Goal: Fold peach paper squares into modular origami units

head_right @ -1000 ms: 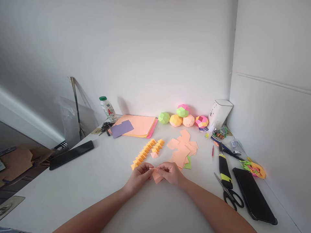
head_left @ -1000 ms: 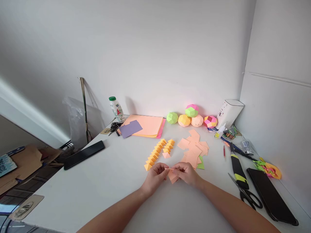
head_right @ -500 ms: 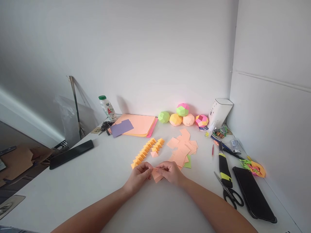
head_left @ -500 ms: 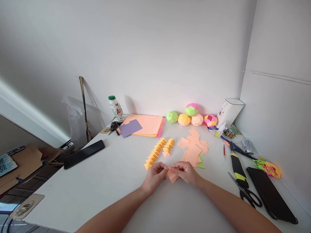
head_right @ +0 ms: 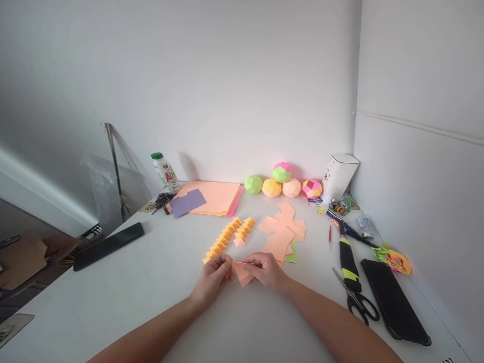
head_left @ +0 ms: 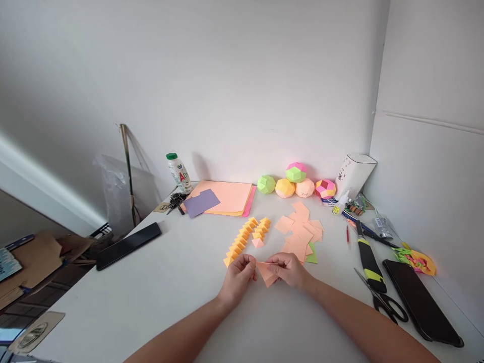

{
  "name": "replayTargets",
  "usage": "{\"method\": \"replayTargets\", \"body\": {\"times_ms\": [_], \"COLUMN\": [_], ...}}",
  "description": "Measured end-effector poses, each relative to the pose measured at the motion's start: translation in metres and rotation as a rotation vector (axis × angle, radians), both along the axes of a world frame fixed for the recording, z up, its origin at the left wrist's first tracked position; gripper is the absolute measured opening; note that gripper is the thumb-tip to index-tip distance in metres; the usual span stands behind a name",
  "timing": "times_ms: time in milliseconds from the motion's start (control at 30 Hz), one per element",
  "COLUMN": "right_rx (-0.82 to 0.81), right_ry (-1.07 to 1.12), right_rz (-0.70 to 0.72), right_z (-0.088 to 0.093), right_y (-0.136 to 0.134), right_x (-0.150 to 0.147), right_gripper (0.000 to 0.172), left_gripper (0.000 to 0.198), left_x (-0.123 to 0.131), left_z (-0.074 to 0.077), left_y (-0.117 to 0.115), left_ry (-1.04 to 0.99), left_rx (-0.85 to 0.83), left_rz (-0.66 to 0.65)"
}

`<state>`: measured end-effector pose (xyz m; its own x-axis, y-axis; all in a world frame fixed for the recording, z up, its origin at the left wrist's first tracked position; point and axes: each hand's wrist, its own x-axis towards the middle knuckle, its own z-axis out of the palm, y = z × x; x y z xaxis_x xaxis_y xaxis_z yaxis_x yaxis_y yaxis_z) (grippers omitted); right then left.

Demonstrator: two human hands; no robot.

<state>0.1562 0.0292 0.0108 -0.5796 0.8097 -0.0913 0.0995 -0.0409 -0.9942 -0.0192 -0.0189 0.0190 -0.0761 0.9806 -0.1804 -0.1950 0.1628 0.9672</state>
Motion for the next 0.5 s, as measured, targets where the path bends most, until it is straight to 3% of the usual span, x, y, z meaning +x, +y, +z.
{"method": "replayTargets", "body": {"times_ms": [133, 333, 500], "right_rx": [0.002, 0.032, 0.031], "right_ry": [-0.018, -0.053, -0.055], "right_rz": [-0.006, 0.023, 0.029], "right_z": [-0.0025, -0.0035, -0.0048], "right_y": [0.0006, 0.0005, 0.0004], "right_x": [0.0005, 0.0008, 0.0002], "right_gripper": [0.032, 0.031, 0.029], "left_gripper": [0.023, 0.022, 0.018], "left_x": [-0.0001, 0.0022, 0.0040], "left_z": [-0.0007, -0.0049, -0.0064], "left_y": [0.0017, -0.0004, -0.0003], "left_ry": [-0.027, 0.182, 0.210], "left_rx": [0.016, -0.003, 0.016], "left_rz": [-0.015, -0.199, -0.209]}}
